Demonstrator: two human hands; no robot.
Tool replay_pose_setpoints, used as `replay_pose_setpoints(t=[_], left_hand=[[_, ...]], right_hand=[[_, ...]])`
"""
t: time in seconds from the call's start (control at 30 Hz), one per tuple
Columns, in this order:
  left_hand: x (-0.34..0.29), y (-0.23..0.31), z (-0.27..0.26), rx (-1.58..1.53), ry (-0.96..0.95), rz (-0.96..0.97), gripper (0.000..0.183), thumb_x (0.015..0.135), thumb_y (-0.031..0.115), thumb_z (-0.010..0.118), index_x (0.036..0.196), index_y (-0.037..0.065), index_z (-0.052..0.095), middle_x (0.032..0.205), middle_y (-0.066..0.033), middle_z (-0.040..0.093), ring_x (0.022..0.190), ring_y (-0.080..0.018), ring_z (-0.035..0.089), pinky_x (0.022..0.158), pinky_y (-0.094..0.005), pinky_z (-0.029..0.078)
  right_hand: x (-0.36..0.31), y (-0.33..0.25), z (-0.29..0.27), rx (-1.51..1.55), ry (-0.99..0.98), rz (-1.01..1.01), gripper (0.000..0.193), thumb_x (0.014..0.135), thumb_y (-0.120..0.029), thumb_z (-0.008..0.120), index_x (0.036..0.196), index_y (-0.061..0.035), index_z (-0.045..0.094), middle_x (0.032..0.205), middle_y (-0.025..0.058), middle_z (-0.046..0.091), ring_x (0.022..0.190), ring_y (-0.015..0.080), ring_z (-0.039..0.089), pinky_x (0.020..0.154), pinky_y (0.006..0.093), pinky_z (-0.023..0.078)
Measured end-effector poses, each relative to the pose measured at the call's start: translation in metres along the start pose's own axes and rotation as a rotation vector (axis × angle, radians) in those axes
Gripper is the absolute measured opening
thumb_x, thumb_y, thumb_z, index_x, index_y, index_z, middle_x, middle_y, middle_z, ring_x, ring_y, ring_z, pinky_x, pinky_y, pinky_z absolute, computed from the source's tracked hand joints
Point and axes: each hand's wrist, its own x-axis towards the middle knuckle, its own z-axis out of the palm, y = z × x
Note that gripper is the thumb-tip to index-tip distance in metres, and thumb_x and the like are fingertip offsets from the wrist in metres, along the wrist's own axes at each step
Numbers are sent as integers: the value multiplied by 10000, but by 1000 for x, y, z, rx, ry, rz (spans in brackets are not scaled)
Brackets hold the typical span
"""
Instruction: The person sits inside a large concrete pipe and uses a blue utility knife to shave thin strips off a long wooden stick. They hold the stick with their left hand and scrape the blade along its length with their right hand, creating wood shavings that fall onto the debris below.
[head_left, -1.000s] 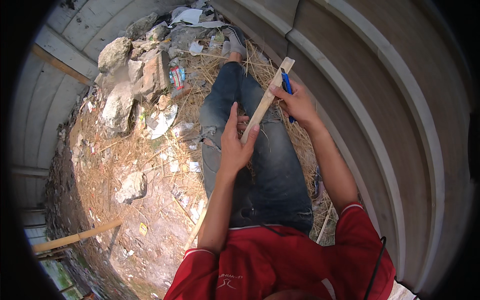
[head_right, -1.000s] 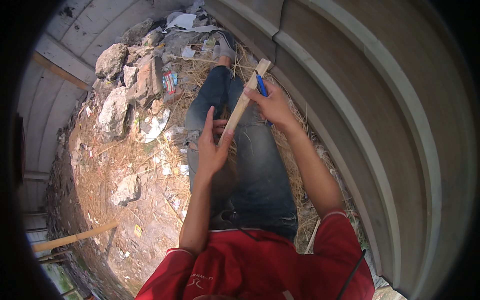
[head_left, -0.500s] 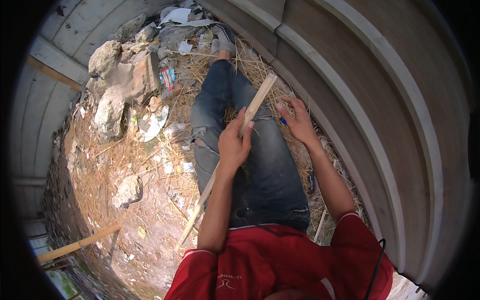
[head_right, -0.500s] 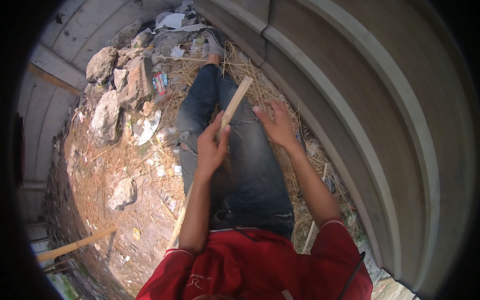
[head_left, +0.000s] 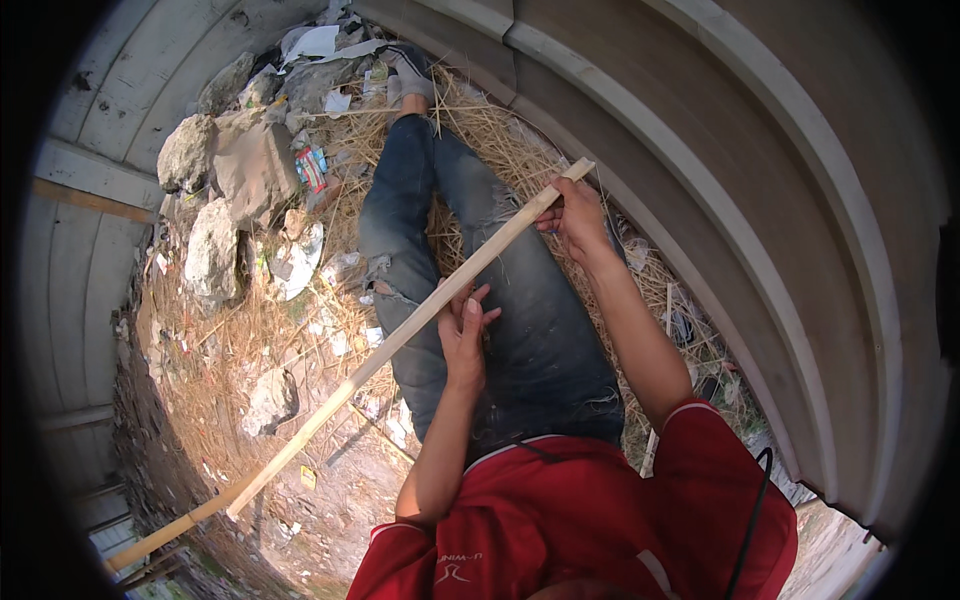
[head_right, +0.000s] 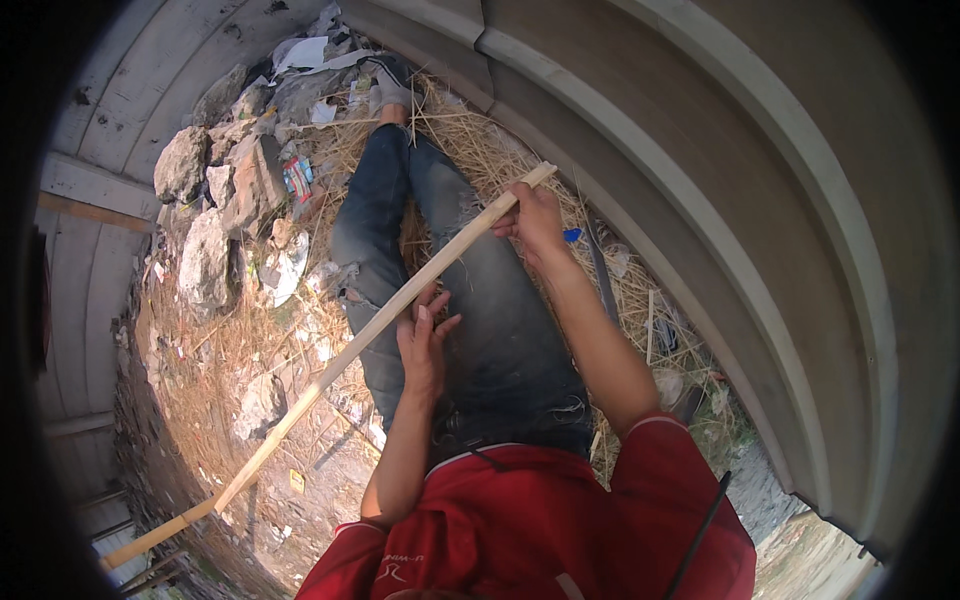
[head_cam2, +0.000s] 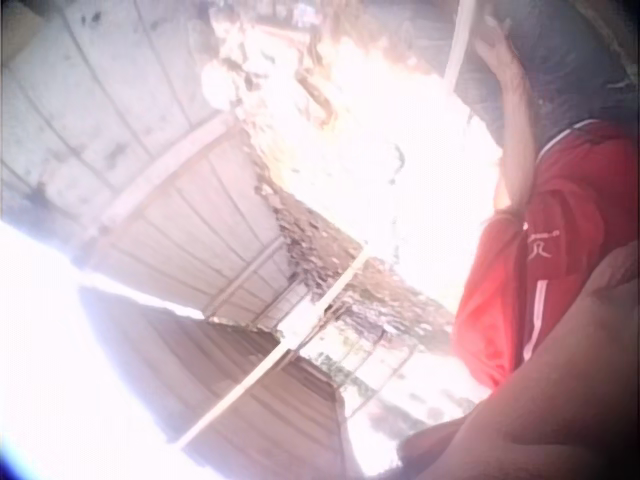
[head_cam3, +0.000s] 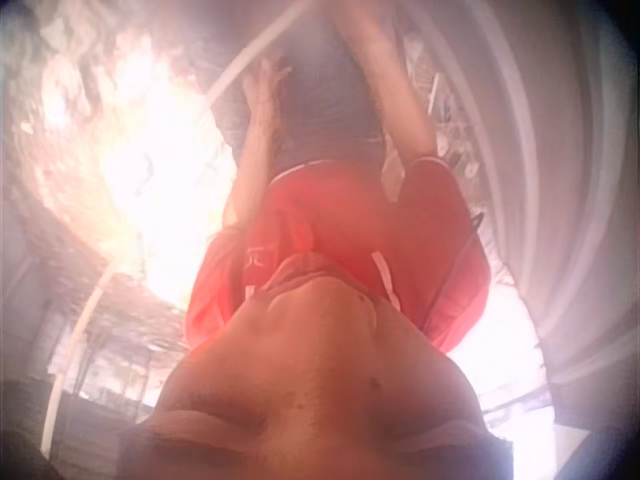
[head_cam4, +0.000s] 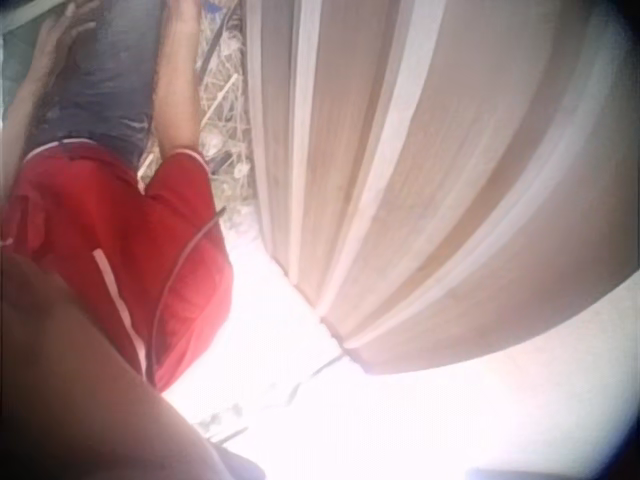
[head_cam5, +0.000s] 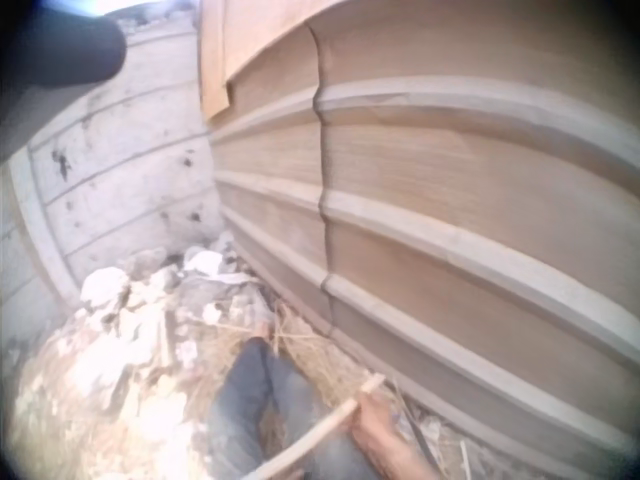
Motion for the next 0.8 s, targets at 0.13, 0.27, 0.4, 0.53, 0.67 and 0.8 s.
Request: replay_pose_setpoints(t=[0.13,0.27,0.4,0.53,0.67,0.8], left_hand=[[27,51,4,22,159,620,800,1073,486,487,1604,-15,161,1568,-254,377,1439,-348,430,1124,-513,425],[47,123,36,-135,309,807,680,1111,522,330,1590,45,257,1489,-199,465,1333,-310,506,1080,-460,448],[74,173,34,-355,143,826,596,1088,619,312,1266,86,511,1049,-84,576,896,-178,528,807,-361,472],[97,180,86,-450,-91,826,555,1079,652,311,940,140,471,777,-16,475,674,-122,429,625,-277,376],[128,152,118,-361,-18,840,575,1079,657,294,920,126,450,754,-12,438,679,-140,397,648,-294,357],[156,119,150,-195,-30,901,522,1097,587,353,914,106,436,765,-13,422,717,-142,400,688,-312,373]], right_hand=[[3,15,-32,192,34,84,288,1031,-253,560,1086,29,580,874,177,699,656,213,708,576,302,616],[6,39,-48,367,-12,281,328,1051,-295,563,1096,29,587,866,168,701,660,210,710,593,313,629],[4,56,-80,229,-83,388,331,1059,-302,564,1105,19,633,862,156,721,679,198,716,578,327,616],[1,128,-163,-544,364,-64,337,983,-295,661,1166,-13,674,884,153,733,780,243,729,656,369,593],[-50,186,-228,-1234,697,-50,526,874,-266,688,1346,-60,579,1298,238,577,1228,416,552,1022,554,446],[-105,221,-269,-1387,687,298,648,897,-286,712,1469,-98,473,1417,243,457,1338,460,426,1084,606,366]])
